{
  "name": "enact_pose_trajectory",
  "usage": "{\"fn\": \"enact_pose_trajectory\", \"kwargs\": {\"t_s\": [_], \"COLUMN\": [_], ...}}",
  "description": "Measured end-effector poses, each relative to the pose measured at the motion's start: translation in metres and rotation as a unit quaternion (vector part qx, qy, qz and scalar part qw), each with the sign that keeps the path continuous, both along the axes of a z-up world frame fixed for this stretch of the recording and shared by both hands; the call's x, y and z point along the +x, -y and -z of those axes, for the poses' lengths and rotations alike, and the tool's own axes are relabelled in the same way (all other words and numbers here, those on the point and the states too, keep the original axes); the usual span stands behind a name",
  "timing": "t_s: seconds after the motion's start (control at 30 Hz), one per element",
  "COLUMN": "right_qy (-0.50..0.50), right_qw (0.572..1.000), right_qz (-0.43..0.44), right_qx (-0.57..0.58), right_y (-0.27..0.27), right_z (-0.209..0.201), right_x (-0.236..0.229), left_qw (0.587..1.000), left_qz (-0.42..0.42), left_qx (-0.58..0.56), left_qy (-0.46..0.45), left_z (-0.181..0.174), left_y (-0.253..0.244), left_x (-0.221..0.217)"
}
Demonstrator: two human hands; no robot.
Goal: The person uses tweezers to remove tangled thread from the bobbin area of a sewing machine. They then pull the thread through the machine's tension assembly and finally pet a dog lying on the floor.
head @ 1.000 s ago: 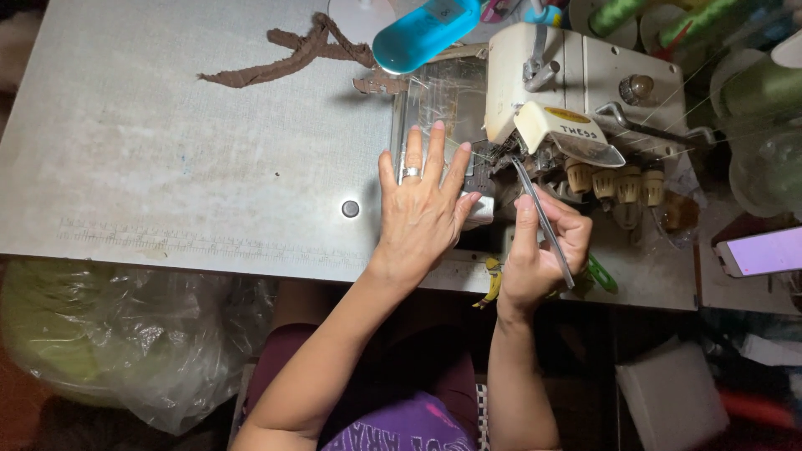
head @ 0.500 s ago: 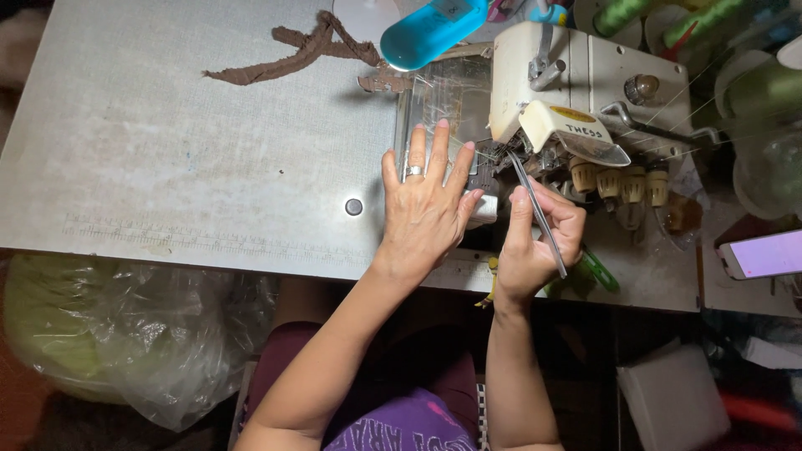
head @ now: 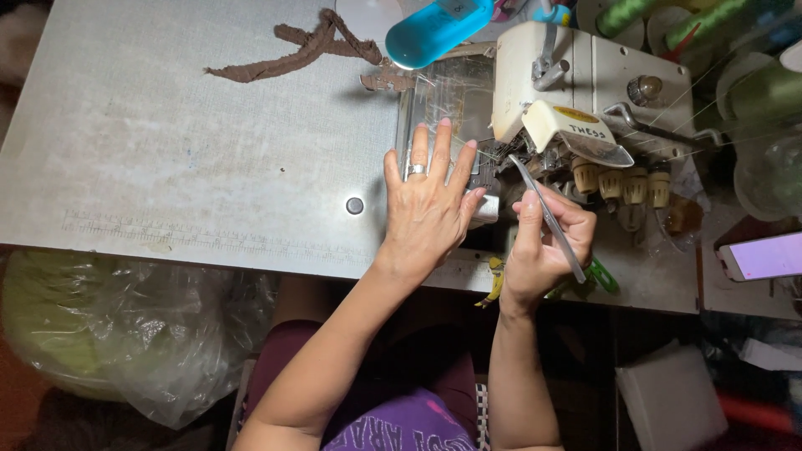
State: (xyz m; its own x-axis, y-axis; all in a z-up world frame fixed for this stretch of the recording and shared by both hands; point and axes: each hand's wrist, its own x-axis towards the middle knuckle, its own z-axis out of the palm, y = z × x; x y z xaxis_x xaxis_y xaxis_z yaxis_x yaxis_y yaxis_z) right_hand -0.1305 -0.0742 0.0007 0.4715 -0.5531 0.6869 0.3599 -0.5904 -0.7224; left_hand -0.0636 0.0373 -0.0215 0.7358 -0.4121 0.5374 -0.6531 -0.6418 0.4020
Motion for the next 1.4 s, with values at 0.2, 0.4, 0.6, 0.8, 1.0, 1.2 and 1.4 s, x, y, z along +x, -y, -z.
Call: {"fn": "enact_pose_trajectory", "kwargs": {"t_s": [0.2,0.4,0.6,0.8,1.0,1.2,1.4], "right_qy": [0.001,-0.002,0.002,0.0,0.0,-0.006,-0.004], "right_qw": [1.0,1.0,0.999,1.0,0.999,1.0,0.999], "right_qz": [0.005,0.005,-0.023,0.007,0.011,-0.006,-0.029], "right_qx": [-0.021,-0.03,0.029,-0.016,-0.038,0.006,0.029], "right_y": [-0.006,-0.005,0.001,-0.003,-0.006,0.004,0.008], "right_z": [-0.007,-0.004,0.002,-0.004,-0.007,0.001,0.001], "right_x": [0.003,0.004,0.002,0.003,0.006,0.004,0.004], "left_qw": [1.0,1.0,1.0,1.0,1.0,1.0,1.0], "left_qz": [0.0,-0.002,-0.001,-0.004,-0.002,0.001,0.009], "left_qx": [0.003,0.002,0.003,0.004,-0.008,-0.011,0.01], "left_qy": [-0.001,-0.003,0.0,0.001,0.001,0.002,-0.013], "left_z": [-0.002,-0.001,-0.003,-0.003,-0.002,-0.002,-0.008], "left_y": [-0.001,0.0,-0.002,-0.002,-0.001,-0.001,-0.003], "left_x": [0.0,-0.001,-0.001,-0.001,-0.001,-0.001,0.001]}}
